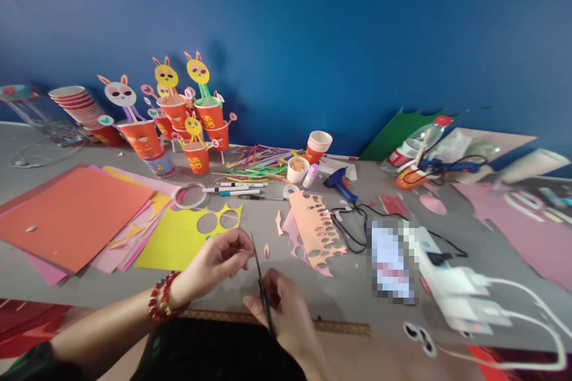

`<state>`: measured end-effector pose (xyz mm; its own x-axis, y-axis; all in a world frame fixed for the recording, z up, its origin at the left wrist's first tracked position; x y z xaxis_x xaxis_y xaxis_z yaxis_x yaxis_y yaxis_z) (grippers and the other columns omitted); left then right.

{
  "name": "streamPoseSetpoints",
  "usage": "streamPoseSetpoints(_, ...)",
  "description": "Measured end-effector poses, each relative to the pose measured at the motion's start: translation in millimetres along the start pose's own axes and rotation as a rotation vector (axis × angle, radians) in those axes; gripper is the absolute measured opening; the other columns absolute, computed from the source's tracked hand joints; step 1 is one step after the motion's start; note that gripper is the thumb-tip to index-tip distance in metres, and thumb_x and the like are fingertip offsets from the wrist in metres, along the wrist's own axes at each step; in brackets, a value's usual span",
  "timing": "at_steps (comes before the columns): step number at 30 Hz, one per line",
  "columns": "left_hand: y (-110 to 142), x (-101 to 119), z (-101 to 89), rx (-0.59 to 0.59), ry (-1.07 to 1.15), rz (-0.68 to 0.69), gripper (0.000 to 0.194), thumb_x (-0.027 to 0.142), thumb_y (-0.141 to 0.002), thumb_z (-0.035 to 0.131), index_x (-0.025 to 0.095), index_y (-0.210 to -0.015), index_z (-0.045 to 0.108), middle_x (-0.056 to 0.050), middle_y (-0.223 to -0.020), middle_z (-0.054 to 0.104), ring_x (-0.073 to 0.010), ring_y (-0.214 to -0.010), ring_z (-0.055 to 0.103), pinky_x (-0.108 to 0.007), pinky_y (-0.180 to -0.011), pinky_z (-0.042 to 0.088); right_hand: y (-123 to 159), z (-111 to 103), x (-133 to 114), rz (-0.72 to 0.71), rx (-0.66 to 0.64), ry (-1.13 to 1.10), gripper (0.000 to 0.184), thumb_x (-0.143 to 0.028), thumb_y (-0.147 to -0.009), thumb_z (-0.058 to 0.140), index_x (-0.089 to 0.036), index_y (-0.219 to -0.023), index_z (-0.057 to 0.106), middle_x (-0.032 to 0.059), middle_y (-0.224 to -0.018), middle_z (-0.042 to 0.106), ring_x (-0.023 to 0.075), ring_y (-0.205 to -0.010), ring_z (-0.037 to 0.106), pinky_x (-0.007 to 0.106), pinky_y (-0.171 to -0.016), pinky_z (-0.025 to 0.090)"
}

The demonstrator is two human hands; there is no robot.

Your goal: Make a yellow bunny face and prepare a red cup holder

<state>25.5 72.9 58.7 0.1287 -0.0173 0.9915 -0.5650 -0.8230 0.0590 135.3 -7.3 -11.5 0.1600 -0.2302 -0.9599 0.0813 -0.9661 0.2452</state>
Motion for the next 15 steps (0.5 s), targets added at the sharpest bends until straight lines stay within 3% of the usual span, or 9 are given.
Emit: streamPoseSetpoints(15, -0.3, -0.2, -2.2, -0.003, -0.058, -0.020, 0.004, 0.017, -0.084, 0.055, 0.016, -0.082, 0.058, 0.002, -0.068, 0.059, -0.0081, -0.055, 0.047, -0.019, -0.051, 0.037, -3.6, -3.3, 6.2, 0.016, 0.030, 0.116, 0.039, -0.041, -0.079, 0.069, -0.024, -0.068, 0.036, -0.0088, -0.060, 0.033, 0.0099, -0.053, 0.034, 0.022, -0.049, 0.027)
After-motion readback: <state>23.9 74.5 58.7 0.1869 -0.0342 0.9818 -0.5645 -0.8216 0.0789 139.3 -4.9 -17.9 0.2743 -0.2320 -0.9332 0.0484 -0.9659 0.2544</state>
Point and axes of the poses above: each hand's wrist, its own y-axis away from the middle knuckle, its own z-axis out of the palm, x = y × z, the point moved 9 cm from there along -y, towards the middle knuckle
